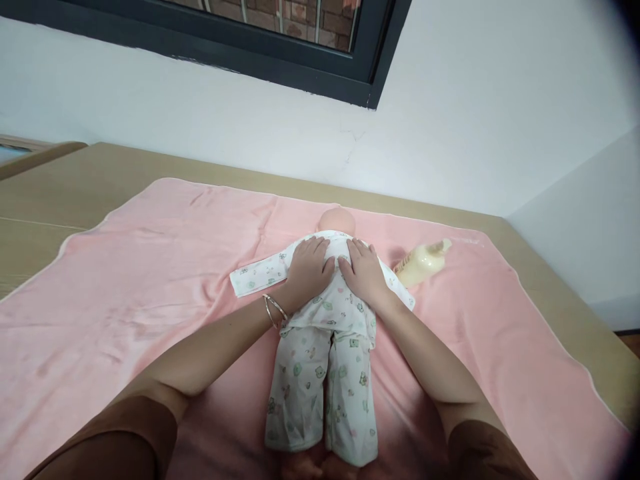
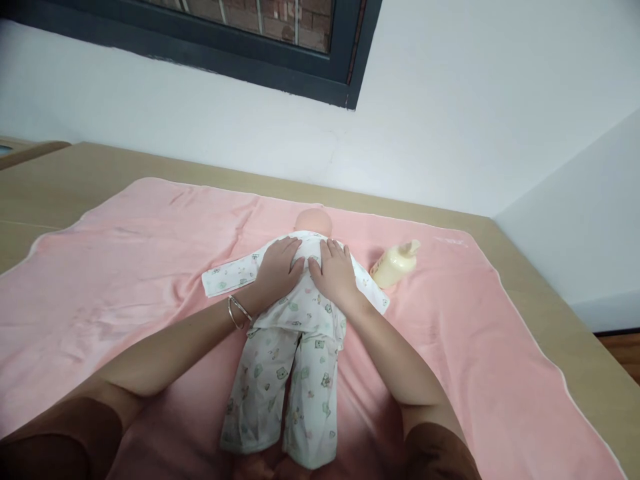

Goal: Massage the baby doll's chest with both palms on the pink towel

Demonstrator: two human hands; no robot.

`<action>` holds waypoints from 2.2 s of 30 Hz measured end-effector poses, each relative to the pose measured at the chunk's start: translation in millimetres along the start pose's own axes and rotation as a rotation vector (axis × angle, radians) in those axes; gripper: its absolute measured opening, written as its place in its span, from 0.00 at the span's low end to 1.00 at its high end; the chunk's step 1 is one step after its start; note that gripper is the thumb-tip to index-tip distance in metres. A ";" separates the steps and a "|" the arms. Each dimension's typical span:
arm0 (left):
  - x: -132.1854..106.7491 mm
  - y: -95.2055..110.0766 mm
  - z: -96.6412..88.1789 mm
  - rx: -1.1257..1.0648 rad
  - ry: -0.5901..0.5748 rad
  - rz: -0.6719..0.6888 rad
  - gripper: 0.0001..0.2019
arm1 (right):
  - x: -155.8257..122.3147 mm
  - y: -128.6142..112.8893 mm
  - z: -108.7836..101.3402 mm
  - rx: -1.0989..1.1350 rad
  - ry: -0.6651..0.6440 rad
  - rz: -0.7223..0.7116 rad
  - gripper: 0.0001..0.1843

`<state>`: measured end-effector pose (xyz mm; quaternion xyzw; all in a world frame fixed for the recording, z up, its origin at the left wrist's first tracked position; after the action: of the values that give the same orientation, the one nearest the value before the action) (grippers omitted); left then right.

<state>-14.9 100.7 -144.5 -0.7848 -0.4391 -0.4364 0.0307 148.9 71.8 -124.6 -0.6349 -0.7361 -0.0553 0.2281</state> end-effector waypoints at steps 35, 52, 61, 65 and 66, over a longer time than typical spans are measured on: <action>-1.9 9.8 -6.3 0.088 -0.009 -0.020 0.19 | -13.0 -21.6 -17.6 -0.175 -0.026 0.066 0.31; -2.4 25.0 -16.1 0.089 -0.019 -0.014 0.18 | -13.0 -20.0 -23.5 -0.113 -0.059 0.036 0.30; 1.3 14.7 -10.6 0.056 -0.075 -0.079 0.23 | -8.1 -14.9 -4.9 -0.086 -0.042 0.059 0.32; 2.8 11.0 -9.6 0.036 -0.081 -0.067 0.22 | -7.7 -16.2 -6.0 -0.084 -0.025 0.069 0.31; 3.2 9.8 -9.2 0.027 -0.085 -0.058 0.22 | -7.4 -16.2 -6.1 -0.084 -0.025 0.072 0.31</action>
<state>-13.2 92.9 -133.3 -0.7890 -0.4684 -0.3974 0.0098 135.6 59.8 -118.8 -0.6705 -0.7127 -0.0698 0.1939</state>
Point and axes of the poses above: each hand's wrist, its own x-axis towards the middle knuckle, its own z-axis out of the palm, y = z × x, the point moved 1 cm from there along x, towards the middle knuckle, and after that the axes turned 10 degrees about y, right-handed, at the moved point
